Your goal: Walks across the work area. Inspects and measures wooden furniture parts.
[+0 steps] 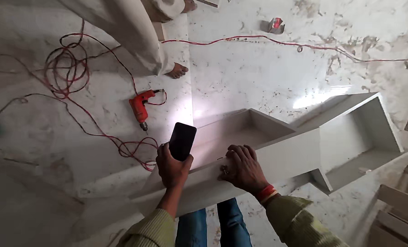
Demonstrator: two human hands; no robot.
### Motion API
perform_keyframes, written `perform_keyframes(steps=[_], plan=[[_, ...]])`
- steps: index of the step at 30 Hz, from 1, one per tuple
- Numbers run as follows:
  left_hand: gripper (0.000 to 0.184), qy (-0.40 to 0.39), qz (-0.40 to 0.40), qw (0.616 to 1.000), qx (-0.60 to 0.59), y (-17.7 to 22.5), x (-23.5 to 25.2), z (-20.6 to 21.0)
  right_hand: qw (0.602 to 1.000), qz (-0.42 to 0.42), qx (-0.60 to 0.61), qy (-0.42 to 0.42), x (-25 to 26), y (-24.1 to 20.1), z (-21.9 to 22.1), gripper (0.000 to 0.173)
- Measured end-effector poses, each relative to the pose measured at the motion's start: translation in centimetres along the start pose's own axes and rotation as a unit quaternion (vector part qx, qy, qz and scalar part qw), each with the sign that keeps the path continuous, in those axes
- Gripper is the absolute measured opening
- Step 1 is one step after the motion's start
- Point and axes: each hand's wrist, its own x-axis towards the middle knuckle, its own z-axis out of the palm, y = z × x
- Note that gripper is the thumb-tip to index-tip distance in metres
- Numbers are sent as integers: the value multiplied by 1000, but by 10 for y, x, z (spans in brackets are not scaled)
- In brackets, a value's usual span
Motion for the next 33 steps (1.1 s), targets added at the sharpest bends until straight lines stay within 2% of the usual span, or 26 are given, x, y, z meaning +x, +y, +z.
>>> perform_keyframes(steps=[4, 11, 16, 33], plan=[[86, -3, -12, 1000, 7, -1, -1, 2, 999, -16, -13, 30, -4, 5, 7, 67], [86, 2, -16, 1000, 5, 0, -3, 2, 999, -32, -15, 41, -6, 7, 14, 58], [85, 3, -15, 1000, 9, 2, -1, 2, 1000, -3, 20, 22, -1, 3, 10, 55], [85, -3, -11, 1000, 12, 1, -3, 1, 998, -8, 30, 48, -5, 1, 12, 59]])
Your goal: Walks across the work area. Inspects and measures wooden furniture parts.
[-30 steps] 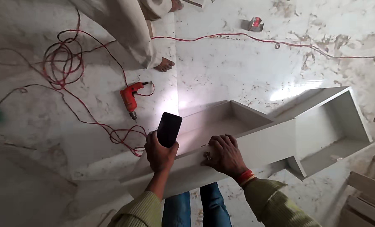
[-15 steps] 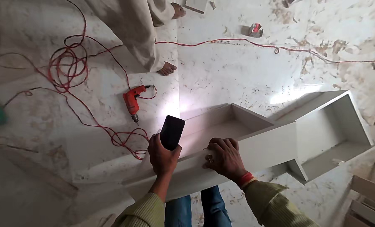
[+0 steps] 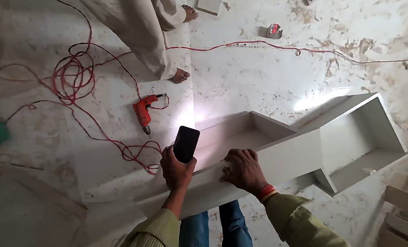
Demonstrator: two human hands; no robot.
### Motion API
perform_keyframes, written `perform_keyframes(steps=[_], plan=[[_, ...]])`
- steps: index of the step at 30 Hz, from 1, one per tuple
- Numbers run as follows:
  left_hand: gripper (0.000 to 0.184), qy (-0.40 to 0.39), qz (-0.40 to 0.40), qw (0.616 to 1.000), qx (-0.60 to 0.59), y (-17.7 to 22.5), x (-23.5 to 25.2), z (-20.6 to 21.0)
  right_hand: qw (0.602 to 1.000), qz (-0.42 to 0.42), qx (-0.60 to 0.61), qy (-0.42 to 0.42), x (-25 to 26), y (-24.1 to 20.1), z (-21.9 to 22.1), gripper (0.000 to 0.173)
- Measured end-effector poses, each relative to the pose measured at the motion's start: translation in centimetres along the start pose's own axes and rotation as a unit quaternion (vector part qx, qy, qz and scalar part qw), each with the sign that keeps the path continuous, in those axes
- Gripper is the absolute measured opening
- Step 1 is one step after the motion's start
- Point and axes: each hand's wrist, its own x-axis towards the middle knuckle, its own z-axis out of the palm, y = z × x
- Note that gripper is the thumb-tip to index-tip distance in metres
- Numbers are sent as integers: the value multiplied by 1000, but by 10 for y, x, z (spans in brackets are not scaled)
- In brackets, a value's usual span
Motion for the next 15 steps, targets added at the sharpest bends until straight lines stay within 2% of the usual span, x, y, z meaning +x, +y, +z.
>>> perform_keyframes(steps=[9, 15], plan=[[84, 4, 6, 1000, 1, 1, -1, 0, 1000, -18, -14, 18, -2, 3, 2, 60], [81, 8, 13, 1000, 3, 3, 0, -1, 1000, -16, -17, -1, -1, 4, 0, 60]])
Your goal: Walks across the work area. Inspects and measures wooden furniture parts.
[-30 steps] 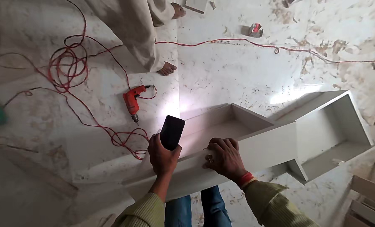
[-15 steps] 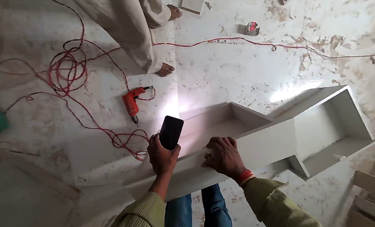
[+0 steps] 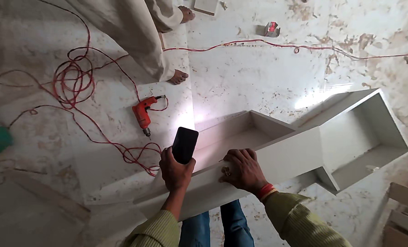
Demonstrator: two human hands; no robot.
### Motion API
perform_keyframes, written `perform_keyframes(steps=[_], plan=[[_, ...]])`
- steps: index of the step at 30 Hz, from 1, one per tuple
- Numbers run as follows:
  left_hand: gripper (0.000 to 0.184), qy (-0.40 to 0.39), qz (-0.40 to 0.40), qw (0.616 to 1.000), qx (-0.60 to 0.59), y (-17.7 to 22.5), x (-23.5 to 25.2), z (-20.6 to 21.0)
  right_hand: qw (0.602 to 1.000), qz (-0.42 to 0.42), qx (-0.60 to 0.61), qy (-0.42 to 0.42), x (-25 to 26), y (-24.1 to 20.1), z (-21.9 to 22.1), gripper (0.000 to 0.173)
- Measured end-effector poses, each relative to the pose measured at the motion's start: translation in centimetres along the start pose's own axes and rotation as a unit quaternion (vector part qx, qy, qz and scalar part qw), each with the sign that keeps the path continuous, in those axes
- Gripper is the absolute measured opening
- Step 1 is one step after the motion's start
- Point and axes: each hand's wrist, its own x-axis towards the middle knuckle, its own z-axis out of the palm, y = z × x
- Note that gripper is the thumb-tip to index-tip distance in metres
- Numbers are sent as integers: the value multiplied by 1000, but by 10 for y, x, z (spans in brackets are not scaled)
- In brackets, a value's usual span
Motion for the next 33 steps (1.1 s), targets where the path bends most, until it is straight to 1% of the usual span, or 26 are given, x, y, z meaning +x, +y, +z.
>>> perform_keyframes(steps=[6, 9, 11, 13, 16, 17, 18, 20, 22, 28, 31, 33], plan=[[83, -6, 3, 1000, 6, 3, 0, 1, 995, -29, -80, 43, -3, 3, 8, 68], [83, -5, 6, 1000, 8, 4, -2, 2, 993, -35, -90, 66, -5, 3, 10, 69], [83, -8, 5, 1000, 3, 3, -2, 0, 994, -28, -87, 63, -5, 2, 10, 68], [82, -17, 12, 1000, -11, 0, -2, -5, 996, -15, -75, 49, -2, -3, 12, 68], [80, -37, 36, 998, -38, -5, -4, -5, 998, 5, -59, -25, -2, -7, 1, 70], [81, -48, 44, 997, -44, -6, -5, -3, 997, 9, -56, -50, -4, -7, -5, 70], [85, -55, 45, 996, -48, -7, -6, 0, 997, 3, -59, -49, -6, -4, -6, 69], [92, -63, 37, 996, -60, -11, -5, 4, 997, -22, -69, -19, -7, 0, -1, 68], [94, -59, 31, 996, -59, -14, -2, 7, 996, -37, -80, -1, -6, 2, 4, 68], [91, -45, 37, 998, -39, -7, -4, 8, 996, -41, -78, 6, -8, 3, 3, 68], [91, -46, 34, 997, -51, -7, -4, 9, 995, -51, -83, 33, -9, 5, 6, 67], [91, -48, 38, 997, -56, -9, -4, 10, 995, -48, -84, 22, -9, 5, 4, 67]])
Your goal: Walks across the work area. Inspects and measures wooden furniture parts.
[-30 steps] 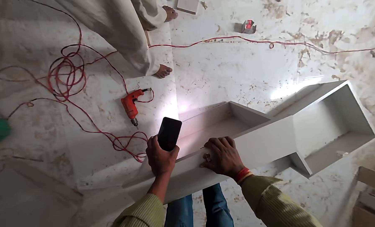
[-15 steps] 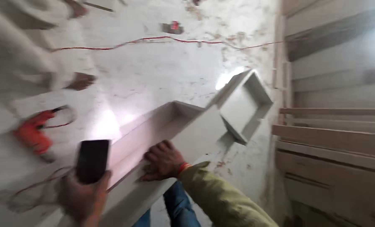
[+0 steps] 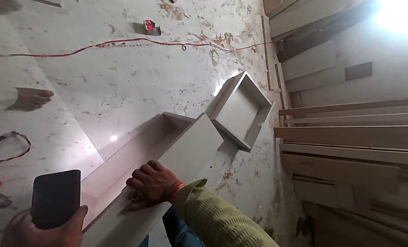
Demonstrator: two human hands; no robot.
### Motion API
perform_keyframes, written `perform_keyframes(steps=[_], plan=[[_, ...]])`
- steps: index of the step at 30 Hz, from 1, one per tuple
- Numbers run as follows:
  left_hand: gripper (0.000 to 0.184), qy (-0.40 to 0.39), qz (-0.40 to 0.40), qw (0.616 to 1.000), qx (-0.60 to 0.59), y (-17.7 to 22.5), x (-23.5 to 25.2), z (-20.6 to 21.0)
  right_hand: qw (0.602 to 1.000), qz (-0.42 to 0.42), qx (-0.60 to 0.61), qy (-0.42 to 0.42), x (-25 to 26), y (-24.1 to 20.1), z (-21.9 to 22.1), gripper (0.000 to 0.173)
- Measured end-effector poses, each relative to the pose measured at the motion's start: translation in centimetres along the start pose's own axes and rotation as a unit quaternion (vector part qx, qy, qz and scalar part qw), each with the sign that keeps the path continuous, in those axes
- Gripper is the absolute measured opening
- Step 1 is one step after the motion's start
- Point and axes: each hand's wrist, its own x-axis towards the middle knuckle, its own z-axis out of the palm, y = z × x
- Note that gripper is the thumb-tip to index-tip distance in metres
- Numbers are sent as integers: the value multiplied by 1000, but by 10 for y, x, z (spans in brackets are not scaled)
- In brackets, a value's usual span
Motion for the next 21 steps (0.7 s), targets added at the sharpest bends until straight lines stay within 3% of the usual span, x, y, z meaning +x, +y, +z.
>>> perform_keyframes(steps=[21], plan=[[91, 2, -25, 1000, 5, -3, 4, 2, 1000, 11, 12, -21, 2, -3, -2, 65]])
